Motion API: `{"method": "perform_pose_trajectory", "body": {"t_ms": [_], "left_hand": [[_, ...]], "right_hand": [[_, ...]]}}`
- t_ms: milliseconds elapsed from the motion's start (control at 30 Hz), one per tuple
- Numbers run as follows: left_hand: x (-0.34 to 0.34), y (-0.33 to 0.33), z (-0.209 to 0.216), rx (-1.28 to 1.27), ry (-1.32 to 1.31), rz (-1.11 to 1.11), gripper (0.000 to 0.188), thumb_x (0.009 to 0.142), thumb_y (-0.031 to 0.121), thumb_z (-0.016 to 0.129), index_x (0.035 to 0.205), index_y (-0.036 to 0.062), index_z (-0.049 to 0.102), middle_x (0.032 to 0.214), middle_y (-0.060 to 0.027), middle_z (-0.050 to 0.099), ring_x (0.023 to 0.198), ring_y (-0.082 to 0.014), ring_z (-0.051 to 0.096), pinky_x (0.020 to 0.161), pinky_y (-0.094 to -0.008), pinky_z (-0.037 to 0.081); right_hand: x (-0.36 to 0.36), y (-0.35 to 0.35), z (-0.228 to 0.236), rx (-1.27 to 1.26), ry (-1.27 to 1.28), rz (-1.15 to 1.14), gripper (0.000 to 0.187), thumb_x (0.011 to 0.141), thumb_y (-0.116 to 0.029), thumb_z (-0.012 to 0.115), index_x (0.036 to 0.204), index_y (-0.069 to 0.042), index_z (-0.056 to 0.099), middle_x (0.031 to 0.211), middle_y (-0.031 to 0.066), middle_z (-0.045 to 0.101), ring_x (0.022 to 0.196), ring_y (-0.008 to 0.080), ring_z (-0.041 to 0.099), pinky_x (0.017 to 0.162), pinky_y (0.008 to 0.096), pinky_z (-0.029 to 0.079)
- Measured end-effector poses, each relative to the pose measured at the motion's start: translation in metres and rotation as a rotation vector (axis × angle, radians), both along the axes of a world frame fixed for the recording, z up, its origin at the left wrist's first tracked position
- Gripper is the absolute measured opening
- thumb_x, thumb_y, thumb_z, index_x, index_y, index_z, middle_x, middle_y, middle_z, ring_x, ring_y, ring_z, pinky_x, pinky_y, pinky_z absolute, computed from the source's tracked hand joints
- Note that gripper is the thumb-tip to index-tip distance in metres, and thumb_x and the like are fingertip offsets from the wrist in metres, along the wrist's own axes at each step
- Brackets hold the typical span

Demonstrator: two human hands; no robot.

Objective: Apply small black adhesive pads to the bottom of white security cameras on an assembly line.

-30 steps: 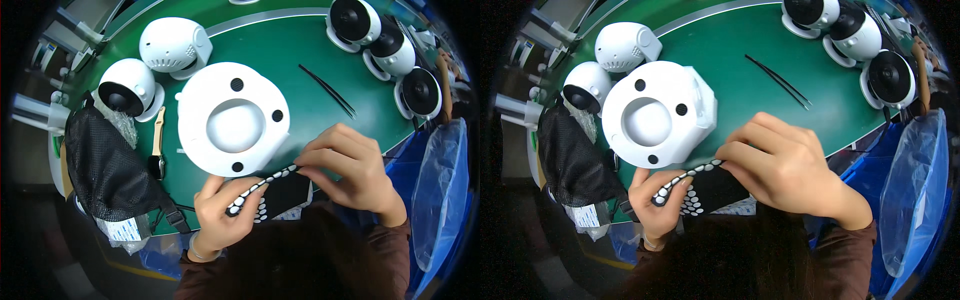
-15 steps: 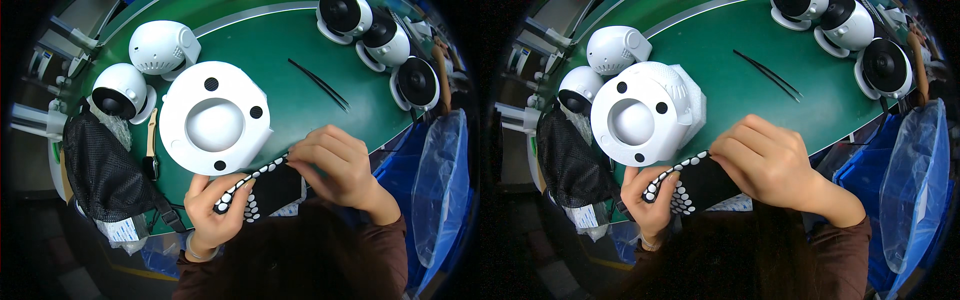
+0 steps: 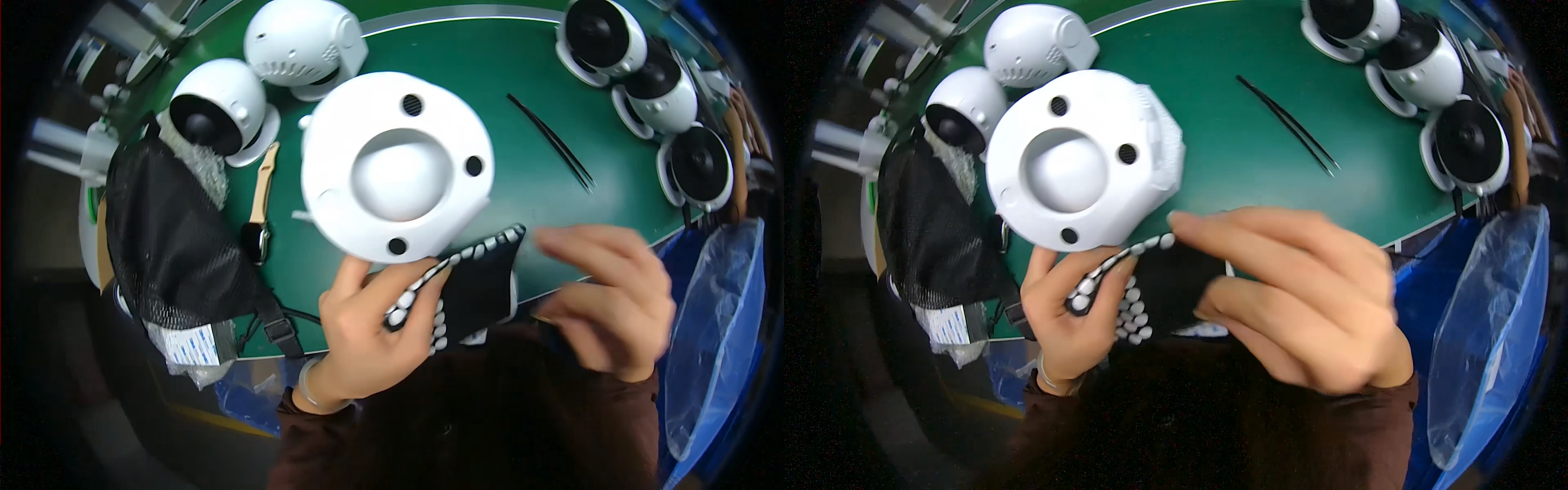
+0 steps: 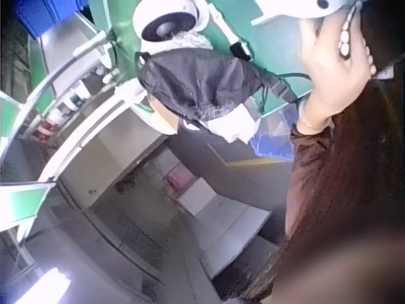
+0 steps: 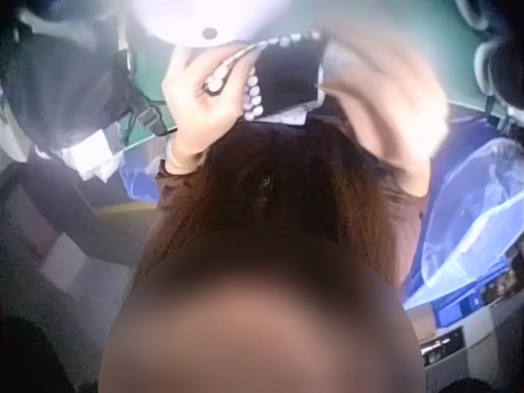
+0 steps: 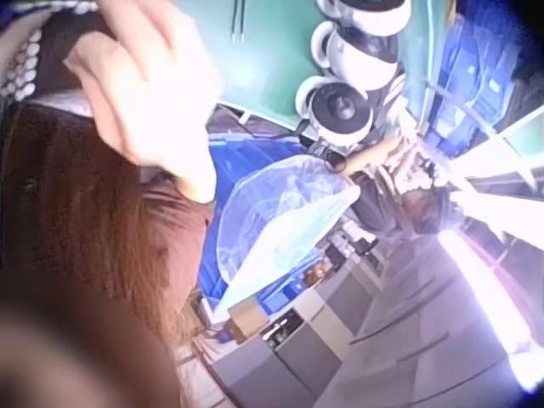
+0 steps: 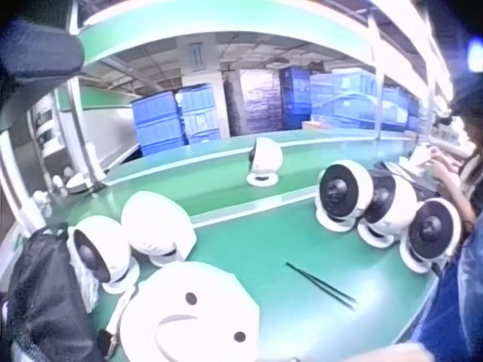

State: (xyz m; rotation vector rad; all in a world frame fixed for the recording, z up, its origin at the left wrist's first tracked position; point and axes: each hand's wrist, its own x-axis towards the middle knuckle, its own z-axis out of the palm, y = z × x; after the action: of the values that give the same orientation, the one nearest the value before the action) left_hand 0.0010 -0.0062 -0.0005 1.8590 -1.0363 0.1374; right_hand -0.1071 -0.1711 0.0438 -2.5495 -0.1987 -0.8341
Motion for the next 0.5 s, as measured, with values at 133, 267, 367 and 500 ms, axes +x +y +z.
{"method": "perform_pose_trajectory", "body": {"t_ms": [133,267,367,500], "left_hand": [[0.002,-0.001,0.0,0.001,-0.001,-0.024,0.019,0.064,-0.001,0.067,0.082,0.0015,0.063,0.086,-0.0118,0.056,0.055,-0.0232,0.059,0.048,-0.0261,0.045],[0.003,0.002,-0.003,-0.011,0.034,-0.006,0.019,0.064,-0.001,0.066,0.082,0.0022,0.064,0.086,-0.0117,0.057,0.057,-0.0213,0.059,0.048,-0.0259,0.045],[0.004,0.003,-0.003,-0.022,0.047,-0.017,0.018,0.063,-0.003,0.066,0.081,0.0012,0.065,0.085,-0.0126,0.057,0.06,-0.0205,0.061,0.049,-0.0257,0.045],[0.006,0.0,-0.003,-0.041,0.039,-0.053,0.017,0.063,-0.005,0.066,0.08,-0.0015,0.064,0.085,-0.014,0.057,0.064,-0.0213,0.062,0.053,-0.0253,0.046]], "right_hand": [[0.019,0.003,0.015,0.041,-0.034,-0.109,0.012,0.057,-0.003,0.064,0.065,-0.002,0.055,0.1,0.0219,0.058,0.088,0.03,0.056,0.073,0.0363,0.045],[0.023,0.002,0.002,0.046,0.133,-0.075,0.021,0.055,0.006,0.066,0.074,-0.001,0.058,0.084,0.0112,0.062,0.077,0.0255,0.059,0.067,0.0304,0.046],[0.02,-0.005,-0.015,0.04,0.127,-0.056,0.019,0.059,0.0,0.066,0.075,-0.003,0.057,0.078,0.0068,0.06,0.07,0.0222,0.058,0.059,0.0297,0.047],[0.02,-0.007,-0.028,0.066,0.076,-0.034,0.017,0.06,0.001,0.065,0.074,-0.004,0.057,0.075,0.0064,0.059,0.067,0.0212,0.057,0.057,0.0288,0.046]]}}
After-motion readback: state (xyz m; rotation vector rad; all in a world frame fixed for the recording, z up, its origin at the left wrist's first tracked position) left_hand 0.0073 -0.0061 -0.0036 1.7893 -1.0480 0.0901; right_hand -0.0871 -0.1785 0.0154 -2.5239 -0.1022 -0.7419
